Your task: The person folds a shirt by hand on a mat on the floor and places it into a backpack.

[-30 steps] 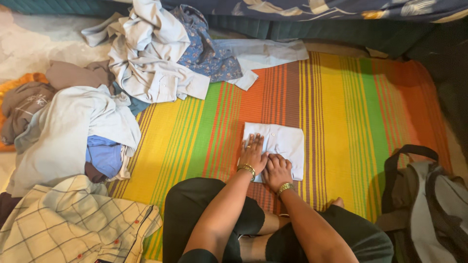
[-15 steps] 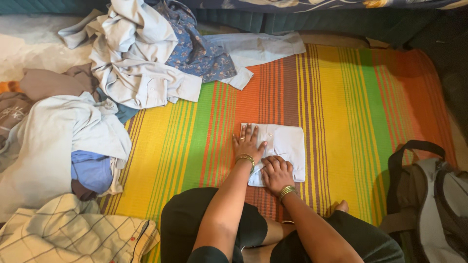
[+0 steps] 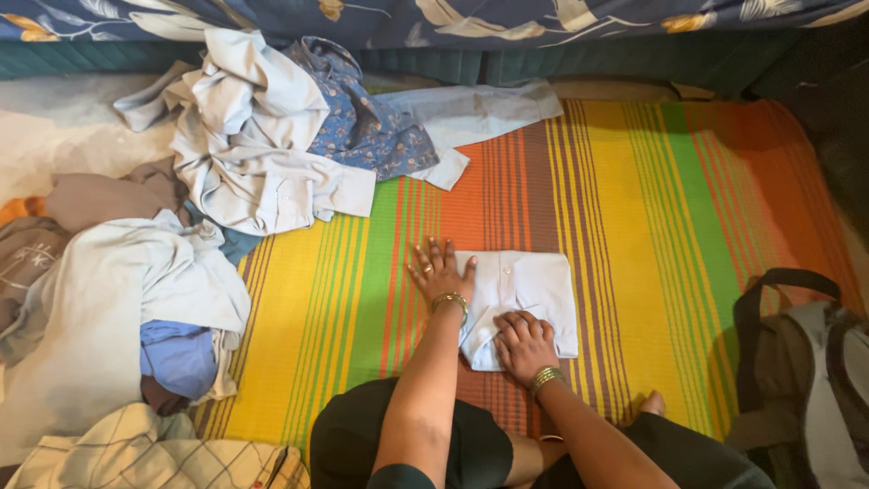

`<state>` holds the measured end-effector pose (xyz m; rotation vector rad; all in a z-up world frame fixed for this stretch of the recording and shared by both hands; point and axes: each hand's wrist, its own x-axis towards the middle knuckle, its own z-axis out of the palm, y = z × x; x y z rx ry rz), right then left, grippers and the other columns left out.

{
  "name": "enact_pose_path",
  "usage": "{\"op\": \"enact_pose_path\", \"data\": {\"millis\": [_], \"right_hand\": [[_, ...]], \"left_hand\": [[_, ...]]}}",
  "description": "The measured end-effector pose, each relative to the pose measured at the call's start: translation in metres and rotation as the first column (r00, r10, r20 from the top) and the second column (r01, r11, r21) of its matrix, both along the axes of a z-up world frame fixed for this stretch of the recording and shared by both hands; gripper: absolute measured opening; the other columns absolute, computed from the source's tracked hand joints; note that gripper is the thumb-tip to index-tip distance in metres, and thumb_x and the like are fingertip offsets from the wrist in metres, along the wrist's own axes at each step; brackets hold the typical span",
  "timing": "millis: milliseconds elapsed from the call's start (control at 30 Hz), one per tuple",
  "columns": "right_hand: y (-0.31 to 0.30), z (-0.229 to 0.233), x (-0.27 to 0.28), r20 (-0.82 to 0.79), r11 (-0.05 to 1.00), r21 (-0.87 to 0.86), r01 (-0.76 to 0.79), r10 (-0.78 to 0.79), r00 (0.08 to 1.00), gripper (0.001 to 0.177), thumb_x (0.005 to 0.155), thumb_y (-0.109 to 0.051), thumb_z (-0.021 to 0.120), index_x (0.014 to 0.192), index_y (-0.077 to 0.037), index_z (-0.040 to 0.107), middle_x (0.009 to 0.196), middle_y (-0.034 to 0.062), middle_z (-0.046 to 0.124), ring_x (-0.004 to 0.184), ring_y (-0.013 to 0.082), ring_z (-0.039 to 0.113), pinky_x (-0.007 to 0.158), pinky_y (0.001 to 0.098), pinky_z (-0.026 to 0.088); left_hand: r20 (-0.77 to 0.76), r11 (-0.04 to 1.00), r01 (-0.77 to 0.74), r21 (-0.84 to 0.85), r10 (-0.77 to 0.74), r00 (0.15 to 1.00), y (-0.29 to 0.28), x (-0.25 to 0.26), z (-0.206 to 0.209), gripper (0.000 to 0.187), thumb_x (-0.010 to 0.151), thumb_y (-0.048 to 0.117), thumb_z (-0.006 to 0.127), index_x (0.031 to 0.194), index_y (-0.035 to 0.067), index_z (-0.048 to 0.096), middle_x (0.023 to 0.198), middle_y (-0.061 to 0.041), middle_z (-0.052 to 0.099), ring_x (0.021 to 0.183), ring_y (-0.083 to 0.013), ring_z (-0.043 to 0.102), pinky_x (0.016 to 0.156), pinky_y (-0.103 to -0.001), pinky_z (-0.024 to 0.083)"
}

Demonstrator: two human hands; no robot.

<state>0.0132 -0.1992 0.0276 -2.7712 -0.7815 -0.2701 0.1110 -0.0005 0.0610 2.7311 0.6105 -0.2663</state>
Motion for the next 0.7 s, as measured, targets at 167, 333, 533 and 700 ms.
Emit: {"op": "enact_pose_path", "data": {"millis": [167,333,533,700], "right_hand": [[0.0,0.001,0.0,-0.001,1.0,-0.002,-0.004,0.004,1.0,0.045,0.092,-0.037,0.056,0.134,-0.02,0.058,0.135,0.0019,0.056,0.132,0.0239,0.045,0.107,0.0511,0.03],[0.0,0.003,0.0,-0.035,1.0,0.005,-0.007,0.007,0.999,0.045,0.093,-0.037,0.055,0.134,-0.019,0.058,0.137,0.0019,0.056,0.134,0.0242,0.045,0.108,0.051,0.03],[0.0,0.002,0.0,-0.076,1.0,-0.024,-0.007,0.005,0.997,0.047,0.094,-0.037,0.053,0.136,-0.018,0.055,0.14,0.0032,0.053,0.135,0.0246,0.041,0.109,0.0516,0.027],[0.0,0.01,-0.003,-0.12,1.0,-0.006,-0.007,0.007,0.993,0.046,0.096,-0.036,0.052,0.138,-0.018,0.054,0.142,0.003,0.051,0.139,0.0246,0.038,0.111,0.0526,0.025]], "left_hand": [[0.041,0.998,-0.053,-0.02,0.054,0.998,0.005,0.003,-0.013,0.066,0.102,0.057,0.025,0.162,0.031,0.018,0.172,-0.003,-0.002,0.157,-0.0327,-0.007,0.122,-0.058,-0.009],[0.077,0.997,-0.079,-0.011,0.079,0.994,0.008,0.0,-0.033,0.057,0.106,0.046,0.028,0.161,0.033,0.024,0.173,0.0,0.006,0.159,-0.0283,-0.002,0.125,-0.055,-0.005],[0.145,0.997,-0.074,0.02,0.07,0.987,0.031,-0.027,-0.053,0.055,0.105,0.041,0.033,0.159,0.031,0.028,0.171,0.003,0.009,0.157,-0.0229,0.002,0.125,-0.052,0.002],[0.097,0.983,-0.163,-0.088,0.172,0.98,0.028,-0.036,-0.049,0.053,0.105,0.043,0.038,0.156,0.031,0.036,0.169,0.002,0.02,0.158,-0.0238,0.011,0.126,-0.054,0.009]]}}
